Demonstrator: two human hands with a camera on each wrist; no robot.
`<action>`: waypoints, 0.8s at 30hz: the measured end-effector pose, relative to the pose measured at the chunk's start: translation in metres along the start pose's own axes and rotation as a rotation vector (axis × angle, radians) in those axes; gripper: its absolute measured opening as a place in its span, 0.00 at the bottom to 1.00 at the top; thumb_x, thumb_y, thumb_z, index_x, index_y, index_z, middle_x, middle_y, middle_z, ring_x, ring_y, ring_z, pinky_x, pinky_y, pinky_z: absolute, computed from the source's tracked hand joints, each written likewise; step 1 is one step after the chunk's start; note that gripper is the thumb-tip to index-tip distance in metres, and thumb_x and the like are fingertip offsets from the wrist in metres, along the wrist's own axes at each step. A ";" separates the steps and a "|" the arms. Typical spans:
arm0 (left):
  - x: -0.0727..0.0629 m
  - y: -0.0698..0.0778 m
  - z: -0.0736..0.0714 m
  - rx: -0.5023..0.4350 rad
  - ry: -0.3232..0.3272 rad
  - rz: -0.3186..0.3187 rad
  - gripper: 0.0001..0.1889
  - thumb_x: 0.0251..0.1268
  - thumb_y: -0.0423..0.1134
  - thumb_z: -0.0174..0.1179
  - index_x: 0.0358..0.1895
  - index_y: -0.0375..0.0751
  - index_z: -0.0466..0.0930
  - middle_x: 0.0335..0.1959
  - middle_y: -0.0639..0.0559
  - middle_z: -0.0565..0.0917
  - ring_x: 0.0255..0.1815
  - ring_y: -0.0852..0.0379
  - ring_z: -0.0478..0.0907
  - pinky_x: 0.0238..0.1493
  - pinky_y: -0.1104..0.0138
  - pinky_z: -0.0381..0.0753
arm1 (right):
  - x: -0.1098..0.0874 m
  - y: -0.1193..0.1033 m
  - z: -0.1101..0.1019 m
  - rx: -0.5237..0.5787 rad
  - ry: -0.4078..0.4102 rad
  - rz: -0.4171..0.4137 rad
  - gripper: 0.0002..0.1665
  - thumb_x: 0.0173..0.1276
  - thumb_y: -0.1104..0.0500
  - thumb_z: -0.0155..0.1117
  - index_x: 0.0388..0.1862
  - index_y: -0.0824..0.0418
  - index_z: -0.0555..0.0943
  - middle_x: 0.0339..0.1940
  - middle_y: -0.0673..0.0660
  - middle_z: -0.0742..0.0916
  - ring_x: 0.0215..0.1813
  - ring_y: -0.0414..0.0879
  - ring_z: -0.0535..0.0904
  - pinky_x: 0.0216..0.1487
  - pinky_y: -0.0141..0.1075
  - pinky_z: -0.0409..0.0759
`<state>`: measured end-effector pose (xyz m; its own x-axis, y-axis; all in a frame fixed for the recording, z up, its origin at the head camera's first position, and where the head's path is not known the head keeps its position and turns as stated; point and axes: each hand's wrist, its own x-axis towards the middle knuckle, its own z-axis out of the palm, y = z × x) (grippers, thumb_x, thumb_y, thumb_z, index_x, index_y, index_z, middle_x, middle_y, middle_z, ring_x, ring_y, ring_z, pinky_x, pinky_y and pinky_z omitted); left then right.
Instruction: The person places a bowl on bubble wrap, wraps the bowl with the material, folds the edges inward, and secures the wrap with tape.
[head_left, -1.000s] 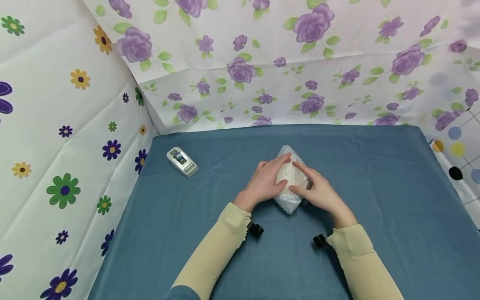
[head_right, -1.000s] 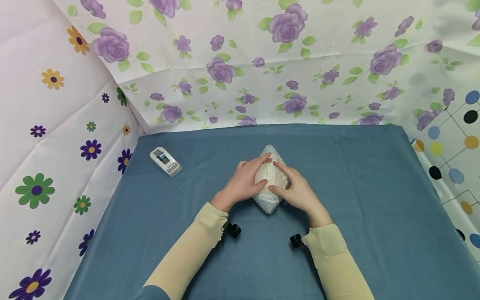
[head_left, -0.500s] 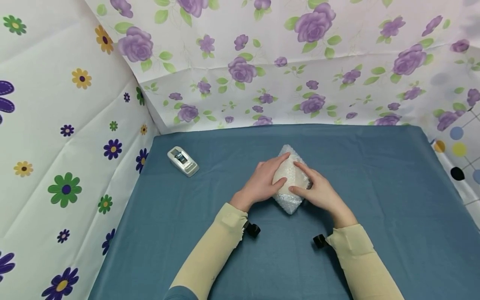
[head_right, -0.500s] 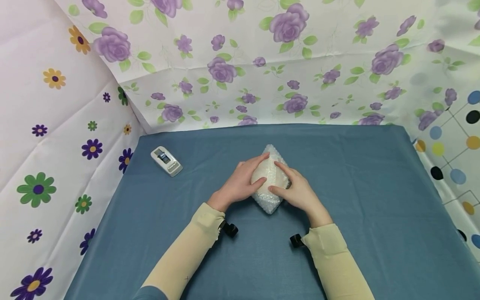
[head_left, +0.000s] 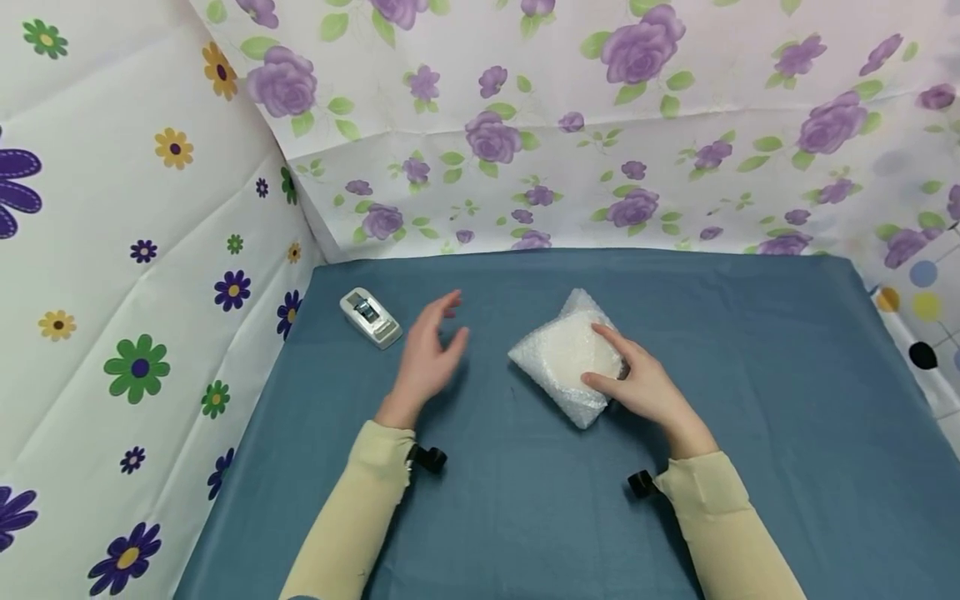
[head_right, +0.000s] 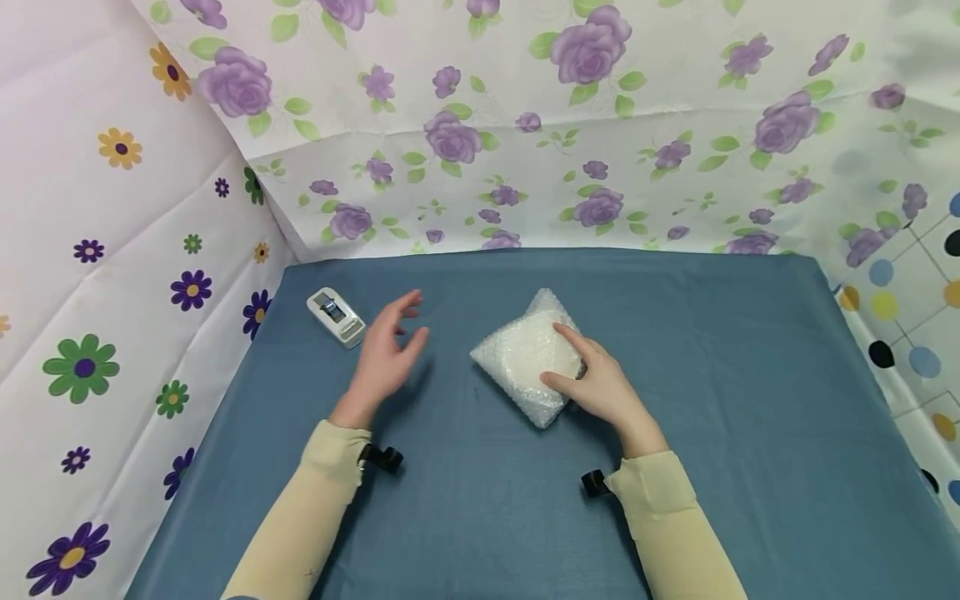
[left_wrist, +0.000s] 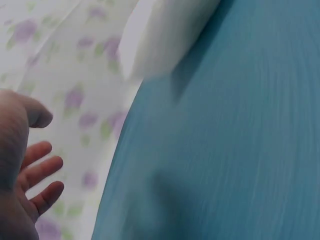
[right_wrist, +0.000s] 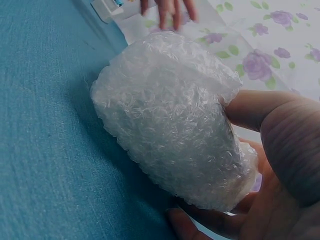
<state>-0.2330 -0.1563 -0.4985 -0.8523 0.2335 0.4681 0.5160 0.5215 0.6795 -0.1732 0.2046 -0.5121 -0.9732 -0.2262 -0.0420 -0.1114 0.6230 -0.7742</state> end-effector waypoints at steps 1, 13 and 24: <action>-0.003 -0.007 -0.010 0.001 0.044 -0.039 0.28 0.75 0.30 0.65 0.76 0.36 0.74 0.66 0.37 0.81 0.61 0.38 0.81 0.55 0.47 0.79 | 0.000 0.000 0.000 0.000 0.001 0.000 0.51 0.75 0.41 0.72 0.90 0.45 0.58 0.84 0.72 0.64 0.80 0.72 0.63 0.71 0.71 0.66; -0.034 -0.057 -0.077 -0.266 0.372 -0.687 0.14 0.77 0.34 0.63 0.59 0.33 0.79 0.43 0.50 0.82 0.35 0.59 0.82 0.32 0.71 0.76 | -0.002 0.000 -0.002 0.007 -0.007 0.012 0.52 0.76 0.41 0.72 0.90 0.45 0.57 0.84 0.71 0.63 0.81 0.72 0.60 0.72 0.71 0.65; -0.034 -0.057 -0.051 -0.394 0.478 -0.836 0.23 0.79 0.41 0.63 0.69 0.37 0.71 0.43 0.50 0.75 0.36 0.56 0.79 0.32 0.71 0.73 | -0.002 -0.001 0.000 0.006 -0.009 0.020 0.52 0.76 0.40 0.72 0.90 0.43 0.57 0.85 0.71 0.63 0.81 0.73 0.60 0.72 0.72 0.65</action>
<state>-0.2290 -0.2356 -0.5241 -0.8725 -0.4736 -0.1203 -0.1589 0.0421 0.9864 -0.1712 0.2046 -0.5117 -0.9733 -0.2208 -0.0634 -0.0907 0.6228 -0.7771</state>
